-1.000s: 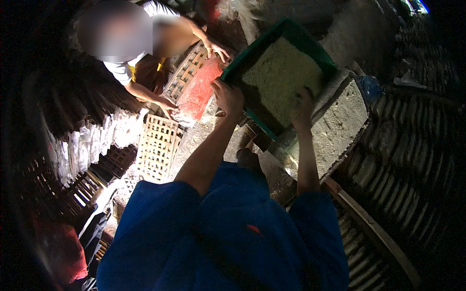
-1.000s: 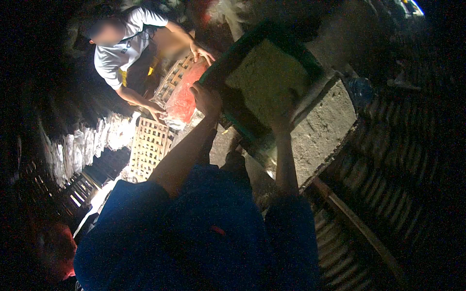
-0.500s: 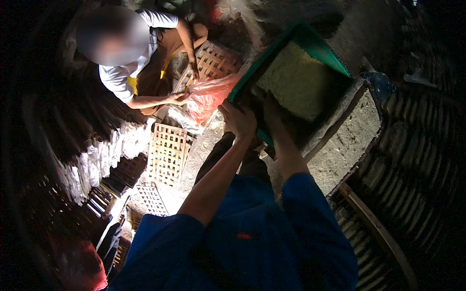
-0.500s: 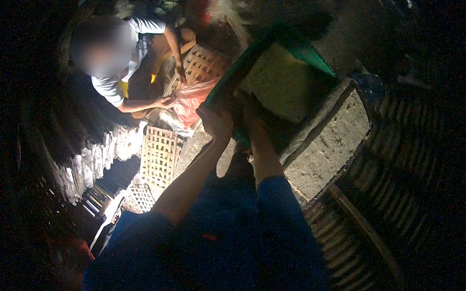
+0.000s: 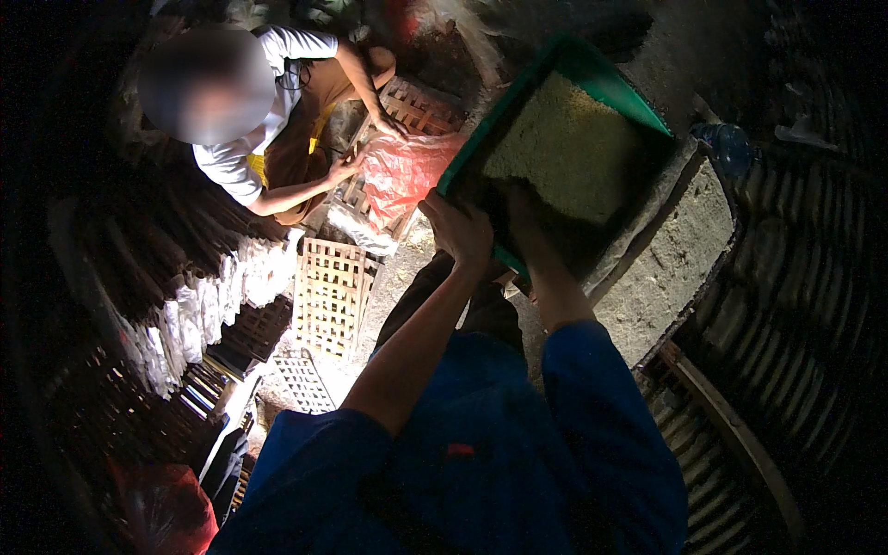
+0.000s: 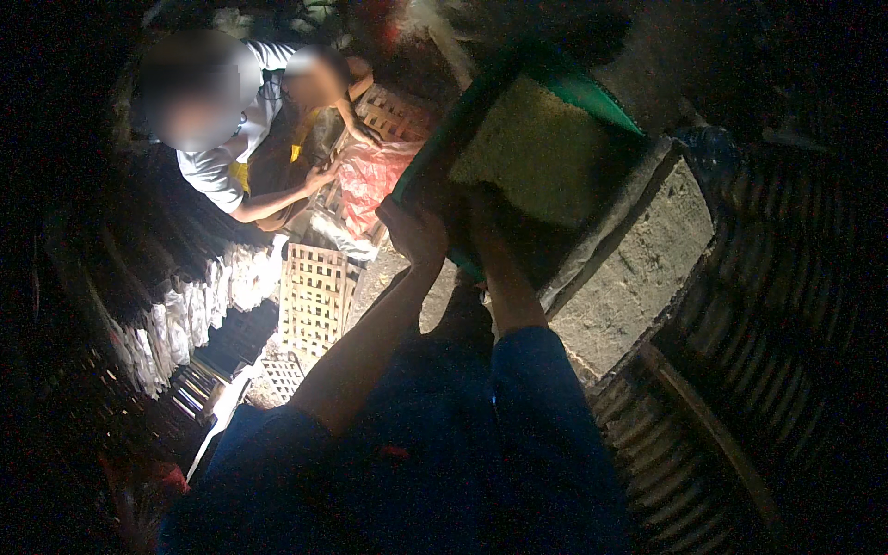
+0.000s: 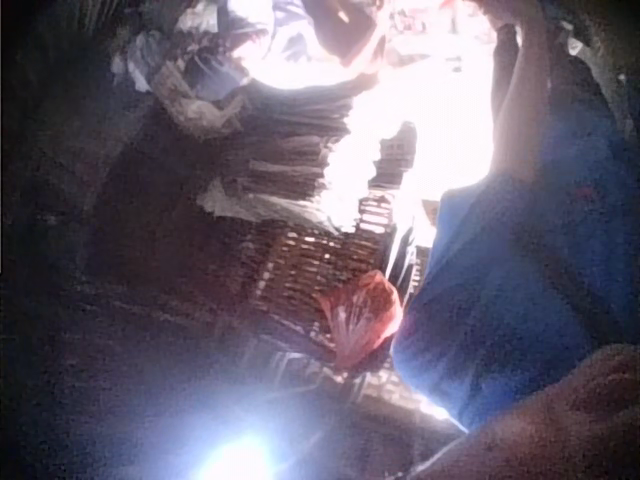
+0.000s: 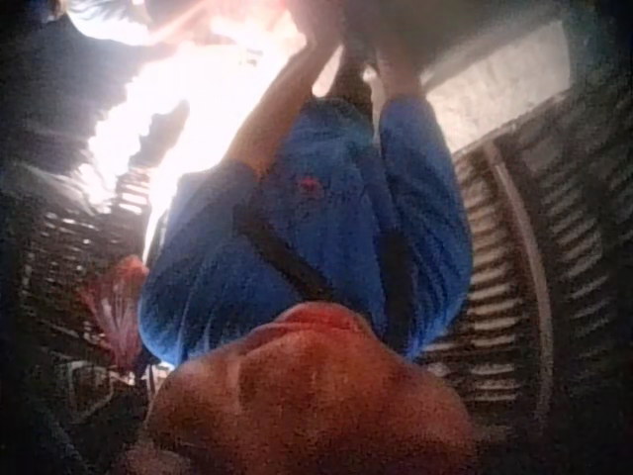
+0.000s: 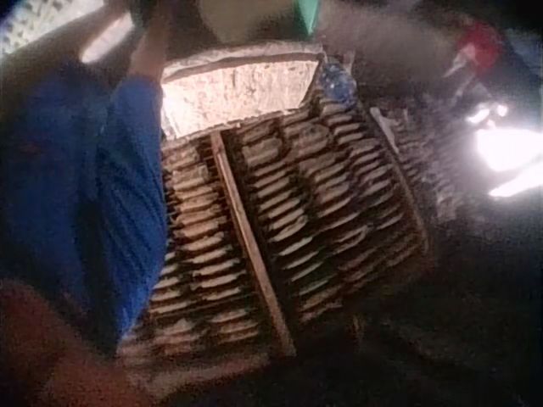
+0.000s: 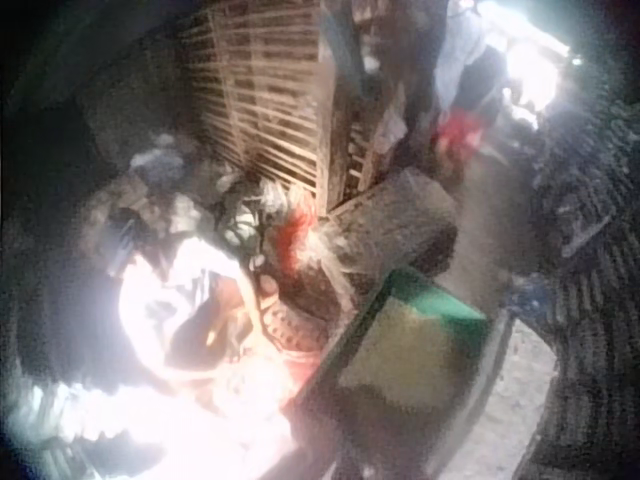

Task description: The person scoops a white granular substance from a green tray and spreads it onto a rectangular block of substrate. The person then places the block onto a wooden rack filled with similar blocks. Another person is visible in the background working with crates.

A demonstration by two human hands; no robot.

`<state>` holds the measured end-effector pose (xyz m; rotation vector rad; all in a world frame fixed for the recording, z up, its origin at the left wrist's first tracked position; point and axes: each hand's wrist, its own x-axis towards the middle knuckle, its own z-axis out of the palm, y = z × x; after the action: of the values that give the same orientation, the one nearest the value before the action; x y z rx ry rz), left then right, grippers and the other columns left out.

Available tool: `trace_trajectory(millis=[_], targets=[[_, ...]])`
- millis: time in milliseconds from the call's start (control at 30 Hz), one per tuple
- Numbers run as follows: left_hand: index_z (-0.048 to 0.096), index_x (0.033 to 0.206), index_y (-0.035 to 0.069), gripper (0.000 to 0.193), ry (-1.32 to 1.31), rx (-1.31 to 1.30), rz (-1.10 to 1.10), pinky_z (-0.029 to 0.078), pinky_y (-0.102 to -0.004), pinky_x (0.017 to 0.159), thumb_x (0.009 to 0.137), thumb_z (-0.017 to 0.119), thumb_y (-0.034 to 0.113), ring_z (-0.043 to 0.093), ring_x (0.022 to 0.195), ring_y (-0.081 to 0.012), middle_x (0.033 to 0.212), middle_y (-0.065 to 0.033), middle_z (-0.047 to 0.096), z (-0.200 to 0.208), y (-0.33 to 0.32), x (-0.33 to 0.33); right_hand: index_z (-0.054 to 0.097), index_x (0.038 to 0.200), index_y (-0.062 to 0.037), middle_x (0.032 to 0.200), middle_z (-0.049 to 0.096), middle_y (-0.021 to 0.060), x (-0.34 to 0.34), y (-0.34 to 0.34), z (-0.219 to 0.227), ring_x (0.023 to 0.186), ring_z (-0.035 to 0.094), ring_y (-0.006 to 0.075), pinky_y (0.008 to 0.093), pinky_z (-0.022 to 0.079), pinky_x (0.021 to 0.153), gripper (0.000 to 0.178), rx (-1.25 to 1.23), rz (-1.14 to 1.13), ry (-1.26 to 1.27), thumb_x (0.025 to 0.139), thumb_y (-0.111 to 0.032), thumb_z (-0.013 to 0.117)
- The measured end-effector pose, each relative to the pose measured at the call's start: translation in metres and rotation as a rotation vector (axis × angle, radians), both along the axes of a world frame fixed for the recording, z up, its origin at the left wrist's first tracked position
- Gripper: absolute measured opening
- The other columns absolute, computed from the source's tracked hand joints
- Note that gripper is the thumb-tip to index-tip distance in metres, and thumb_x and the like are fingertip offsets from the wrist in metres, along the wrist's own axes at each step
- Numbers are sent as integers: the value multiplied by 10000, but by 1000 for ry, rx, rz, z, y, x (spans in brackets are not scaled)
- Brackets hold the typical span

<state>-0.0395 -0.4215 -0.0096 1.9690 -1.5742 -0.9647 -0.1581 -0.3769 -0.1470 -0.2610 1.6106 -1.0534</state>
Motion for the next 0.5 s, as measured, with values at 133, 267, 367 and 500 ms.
trace_trajectory(millis=[133,267,367,500], targets=[[367,1174,-19,414,-5,-24,-6,453,-562,828,823,565,74,526,1012,-498,1121,-265,416,4,0,0,564,1280,-20,1183,617,170,-29,-4,-18,1063,599,265,371,476,904,443,246,574,640,934,-296,539],[363,1187,-29,438,12,-108,-47,449,-549,842,814,571,67,522,1013,-498,1118,-267,420,0,1,-1,644,1140,-53,1022,673,133,-39,24,-56,939,642,244,355,517,825,277,139,172,600,890,-168,622],[363,1199,-41,450,11,-84,-16,444,-544,861,817,568,81,518,1031,-498,1123,-273,429,-13,1,3,640,1151,-76,1012,677,112,-37,30,-15,936,658,264,351,540,817,265,-23,-293,-31,890,-125,637],[380,1219,-38,447,11,58,-15,450,-563,864,839,555,120,523,1066,-490,1201,-282,442,-21,5,4,594,1204,-44,1077,664,118,-52,61,55,1011,648,285,393,553,864,339,-457,15,-181,932,-247,586]])
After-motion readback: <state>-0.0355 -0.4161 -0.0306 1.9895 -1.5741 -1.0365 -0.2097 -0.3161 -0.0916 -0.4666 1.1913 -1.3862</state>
